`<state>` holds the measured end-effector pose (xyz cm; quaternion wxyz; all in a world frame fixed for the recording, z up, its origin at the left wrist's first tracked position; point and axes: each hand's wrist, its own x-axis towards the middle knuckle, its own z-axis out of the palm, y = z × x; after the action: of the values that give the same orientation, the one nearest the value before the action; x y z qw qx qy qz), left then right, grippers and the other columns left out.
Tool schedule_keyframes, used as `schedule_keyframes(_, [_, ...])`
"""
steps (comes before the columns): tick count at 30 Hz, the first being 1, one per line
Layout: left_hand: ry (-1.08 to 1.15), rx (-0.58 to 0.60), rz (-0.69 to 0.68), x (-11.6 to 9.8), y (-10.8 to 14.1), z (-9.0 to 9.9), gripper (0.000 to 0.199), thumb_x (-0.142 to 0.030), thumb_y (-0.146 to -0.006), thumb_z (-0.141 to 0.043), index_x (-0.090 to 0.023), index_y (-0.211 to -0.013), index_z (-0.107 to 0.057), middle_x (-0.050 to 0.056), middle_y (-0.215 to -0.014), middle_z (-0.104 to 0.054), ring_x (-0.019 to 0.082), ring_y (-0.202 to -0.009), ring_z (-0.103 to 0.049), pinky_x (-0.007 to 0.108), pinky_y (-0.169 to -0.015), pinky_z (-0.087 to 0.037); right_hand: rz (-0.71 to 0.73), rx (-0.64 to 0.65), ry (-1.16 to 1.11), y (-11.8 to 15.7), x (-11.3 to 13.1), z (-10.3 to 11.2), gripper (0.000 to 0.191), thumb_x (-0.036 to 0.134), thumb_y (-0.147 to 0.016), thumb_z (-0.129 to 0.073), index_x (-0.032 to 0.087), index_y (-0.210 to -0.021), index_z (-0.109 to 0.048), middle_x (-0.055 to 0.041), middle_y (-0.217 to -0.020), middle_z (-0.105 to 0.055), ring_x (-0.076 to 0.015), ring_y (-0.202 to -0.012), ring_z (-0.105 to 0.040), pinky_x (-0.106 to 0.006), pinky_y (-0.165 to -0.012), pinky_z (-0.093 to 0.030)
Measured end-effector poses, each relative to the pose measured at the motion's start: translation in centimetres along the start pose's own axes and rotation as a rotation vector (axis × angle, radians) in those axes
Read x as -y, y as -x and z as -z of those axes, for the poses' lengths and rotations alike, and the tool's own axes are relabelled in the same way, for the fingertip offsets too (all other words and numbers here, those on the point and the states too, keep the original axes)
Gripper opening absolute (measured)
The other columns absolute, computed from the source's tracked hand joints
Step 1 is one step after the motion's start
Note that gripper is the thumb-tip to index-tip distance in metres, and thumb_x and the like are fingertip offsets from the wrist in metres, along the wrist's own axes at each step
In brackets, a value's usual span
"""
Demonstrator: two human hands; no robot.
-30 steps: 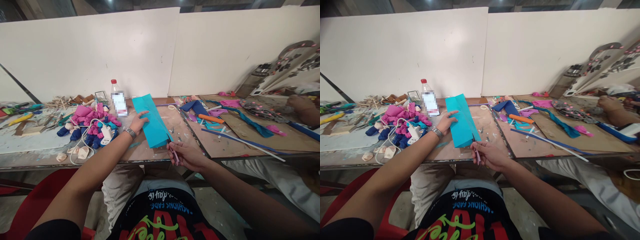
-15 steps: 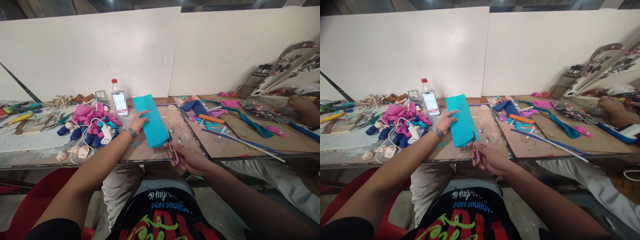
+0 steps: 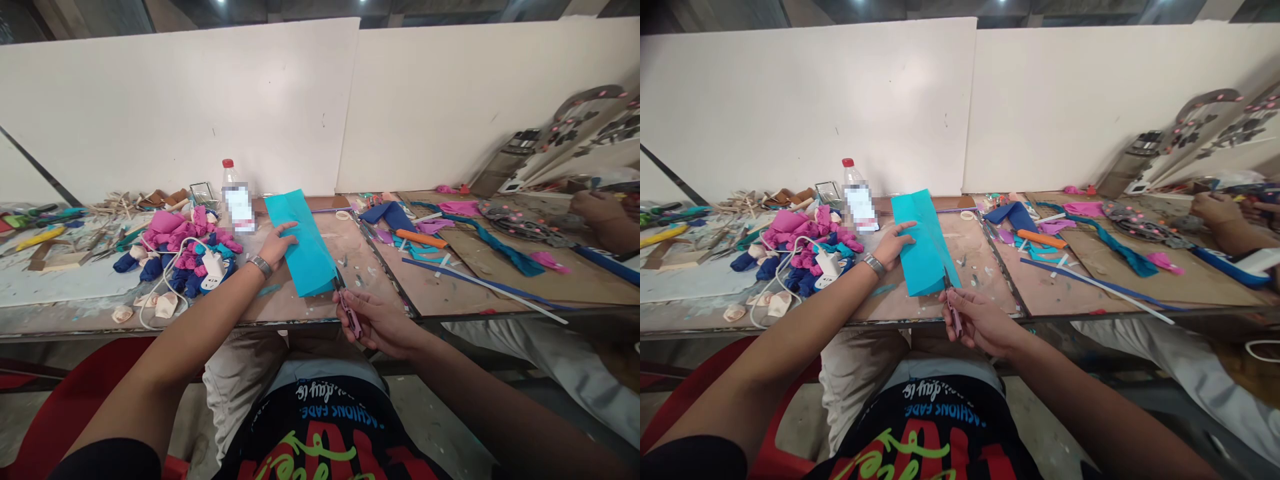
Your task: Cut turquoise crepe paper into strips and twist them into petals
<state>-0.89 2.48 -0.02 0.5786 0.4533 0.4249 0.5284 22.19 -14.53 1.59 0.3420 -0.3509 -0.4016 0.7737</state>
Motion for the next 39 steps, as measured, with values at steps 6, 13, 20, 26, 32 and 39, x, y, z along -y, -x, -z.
schedule_keyframes(6, [0.006,-0.004,0.006,-0.36,0.32,-0.21,0.072,-0.012,-0.062,-0.077,-0.016,-0.133,-0.065,0.001,-0.081,-0.068,0.015,-0.065,-0.062,0.03,-0.064,-0.054,-0.002,-0.005,0.006,-0.02,-0.11,-0.01,0.041,0.052,-0.084,-0.08,0.019,-0.101,-0.062,0.0037,-0.068,-0.064,-0.0089,-0.048,-0.062,-0.012,-0.029,-0.032])
schedule_keyframes(13, [0.01,0.001,0.017,-0.38,0.28,-0.24,0.073,-0.009,-0.062,-0.071,-0.017,-0.134,-0.064,0.001,-0.08,-0.069,0.014,-0.065,-0.062,0.027,-0.062,-0.053,0.001,-0.006,0.013,-0.1,-0.16,-0.09,0.039,0.051,-0.086,-0.078,0.019,-0.099,-0.061,0.004,-0.068,-0.063,-0.0089,-0.048,-0.062,-0.013,-0.03,-0.03])
schedule_keyframes(20, [0.015,-0.001,0.018,-0.37,0.3,-0.24,0.073,-0.009,-0.062,-0.075,-0.017,-0.135,-0.064,0.0,-0.078,-0.067,0.014,-0.062,-0.061,0.029,-0.061,-0.053,0.0,-0.039,0.009,-0.14,-0.34,-0.03,0.041,0.052,-0.084,-0.08,0.019,-0.098,-0.061,0.0042,-0.067,-0.063,-0.0086,-0.047,-0.061,-0.013,-0.029,-0.029])
schedule_keyframes(26, [0.027,0.019,0.021,-0.19,0.22,-0.16,0.076,-0.012,-0.063,-0.078,-0.017,-0.136,-0.063,0.002,-0.083,-0.071,0.015,-0.064,-0.064,0.031,-0.065,-0.055,0.011,-0.04,-0.016,-0.13,-0.22,-0.3,0.036,0.048,-0.087,-0.077,0.018,-0.101,-0.063,0.0027,-0.069,-0.063,-0.0086,-0.049,-0.061,-0.013,-0.03,-0.031])
schedule_keyframes(32, [0.049,0.019,0.022,-0.44,0.26,-0.18,0.075,-0.009,-0.061,-0.075,-0.017,-0.136,-0.063,0.003,-0.084,-0.073,0.016,-0.066,-0.065,0.03,-0.064,-0.055,-0.014,-0.06,-0.035,0.08,-0.46,-0.24,0.036,0.048,-0.087,-0.077,0.017,-0.102,-0.064,0.0026,-0.069,-0.062,-0.0086,-0.048,-0.06,-0.012,-0.029,-0.03])
schedule_keyframes(39, [0.045,0.013,0.015,-0.41,0.23,-0.2,0.073,-0.009,-0.062,-0.074,-0.018,-0.133,-0.065,0.002,-0.083,-0.072,0.016,-0.066,-0.065,0.029,-0.065,-0.055,-0.015,-0.089,-0.039,0.29,-0.44,-0.25,0.031,0.044,-0.091,-0.073,0.017,-0.103,-0.065,0.0023,-0.069,-0.062,-0.0084,-0.047,-0.059,-0.013,-0.029,-0.028])
